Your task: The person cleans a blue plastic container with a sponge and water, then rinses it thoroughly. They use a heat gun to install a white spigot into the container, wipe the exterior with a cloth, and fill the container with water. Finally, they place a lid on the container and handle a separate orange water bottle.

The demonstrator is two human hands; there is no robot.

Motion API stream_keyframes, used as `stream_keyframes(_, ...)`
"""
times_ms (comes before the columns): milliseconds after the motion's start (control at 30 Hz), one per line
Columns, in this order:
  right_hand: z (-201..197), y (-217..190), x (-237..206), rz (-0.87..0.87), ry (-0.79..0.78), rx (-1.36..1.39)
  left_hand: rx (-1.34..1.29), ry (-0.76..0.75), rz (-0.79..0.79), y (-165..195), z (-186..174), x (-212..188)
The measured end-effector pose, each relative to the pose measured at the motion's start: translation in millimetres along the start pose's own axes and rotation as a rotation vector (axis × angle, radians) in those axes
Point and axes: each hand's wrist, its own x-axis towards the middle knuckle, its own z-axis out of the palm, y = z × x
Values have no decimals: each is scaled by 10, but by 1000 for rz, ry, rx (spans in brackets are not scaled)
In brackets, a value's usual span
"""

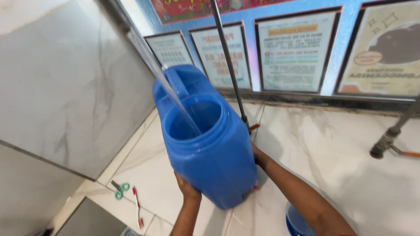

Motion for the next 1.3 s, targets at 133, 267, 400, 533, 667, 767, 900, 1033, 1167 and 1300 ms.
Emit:
stream_keyframes(133,198,117,-468,20,206,-126,-24,-100,-20,369,245,-56)
stream_keyframes(267,405,162,-905,-71,531,-149,-57,-160,21,723,448,-83)
stream_keyframes(400,895,766,-1285,-391,719,27,20,-146,15,868,509,-125)
stream_keyframes(533,1469,1556,-1312,-717,883,-447,46,-169,58,787,474,-55)
stream_keyframes(667,1730,2018,-1234,-753,951,-762,339,-282,16,656,133,-167)
stream_keyframes(767,1830,1966,-1208,-717,1024,-689,531,-407,23,603,-332,-700)
stream_keyframes(900,2309,1589,-1228,-892,1070,-654,629,-810,286,754,-805,-1211)
stream_keyframes(1033,2888,1021,-1271,-1093,839,-567,269,-881,196,1083,-708,-1094)
stream_keyframes(1167,3082,1002,-1333,-1073,633,-574,209,-813,196,1296,-398,-811)
stream_keyframes(1300,2693,1669,-1428,-869,487,-499,115,-561,56,1001,-43,-561)
